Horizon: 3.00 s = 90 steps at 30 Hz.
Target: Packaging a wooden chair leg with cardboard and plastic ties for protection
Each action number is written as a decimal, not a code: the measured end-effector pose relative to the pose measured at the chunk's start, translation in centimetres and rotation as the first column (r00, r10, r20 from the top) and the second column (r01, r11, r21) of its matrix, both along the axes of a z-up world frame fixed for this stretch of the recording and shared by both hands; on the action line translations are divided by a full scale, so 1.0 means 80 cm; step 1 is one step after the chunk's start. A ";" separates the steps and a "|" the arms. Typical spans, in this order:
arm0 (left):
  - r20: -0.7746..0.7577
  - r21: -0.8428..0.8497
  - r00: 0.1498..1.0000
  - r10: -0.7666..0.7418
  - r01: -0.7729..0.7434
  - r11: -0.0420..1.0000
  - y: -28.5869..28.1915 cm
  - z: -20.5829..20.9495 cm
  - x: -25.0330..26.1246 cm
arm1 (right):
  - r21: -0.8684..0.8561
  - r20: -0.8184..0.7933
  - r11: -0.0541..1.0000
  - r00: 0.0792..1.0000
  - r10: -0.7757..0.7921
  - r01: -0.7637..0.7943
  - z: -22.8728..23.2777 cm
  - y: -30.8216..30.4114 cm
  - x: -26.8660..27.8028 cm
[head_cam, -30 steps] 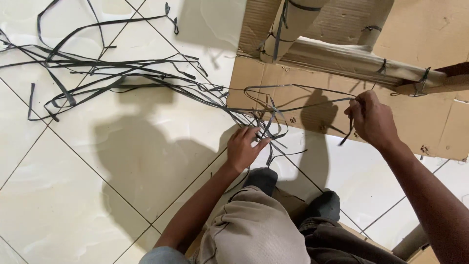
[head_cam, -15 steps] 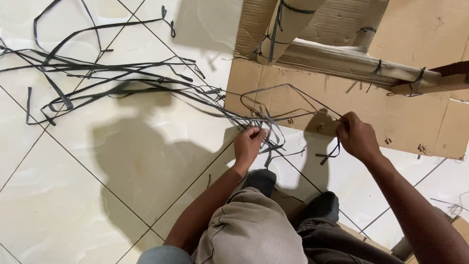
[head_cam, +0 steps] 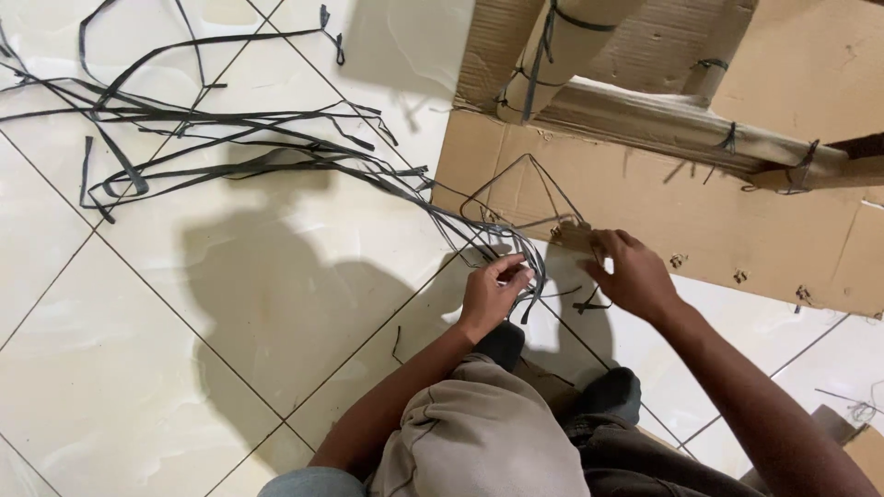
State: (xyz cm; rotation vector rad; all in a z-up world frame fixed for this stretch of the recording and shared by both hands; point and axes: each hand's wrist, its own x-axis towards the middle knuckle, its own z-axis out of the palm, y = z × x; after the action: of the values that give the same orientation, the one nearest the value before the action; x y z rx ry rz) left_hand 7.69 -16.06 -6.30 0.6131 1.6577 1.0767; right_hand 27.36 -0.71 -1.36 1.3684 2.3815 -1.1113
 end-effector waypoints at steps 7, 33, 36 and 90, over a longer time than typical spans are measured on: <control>-0.581 0.118 0.814 0.003 0.081 0.990 -0.020 -0.024 -0.053 | 0.191 0.054 0.963 0.982 0.183 -0.190 -0.025 -0.023 -0.018; -0.946 -0.174 0.178 -0.271 0.426 0.888 0.022 -0.093 -0.270 | 0.170 0.062 0.778 0.795 0.604 -0.604 -0.063 -0.096 -0.013; -0.959 -0.139 0.192 -0.206 0.315 0.939 0.005 -0.101 -0.299 | 0.221 0.068 0.772 0.799 0.597 -0.596 -0.063 -0.089 -0.012; -0.963 -0.070 0.264 0.055 -0.443 0.894 -0.061 -0.100 -0.404 | 0.471 0.233 0.439 0.588 0.775 -0.765 0.048 0.095 -0.220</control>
State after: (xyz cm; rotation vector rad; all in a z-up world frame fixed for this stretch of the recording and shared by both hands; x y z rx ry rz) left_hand -24.67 -20.94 -14.27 0.8516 3.0504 0.5348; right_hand 9.74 6.88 2.46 0.1407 2.9071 -0.1811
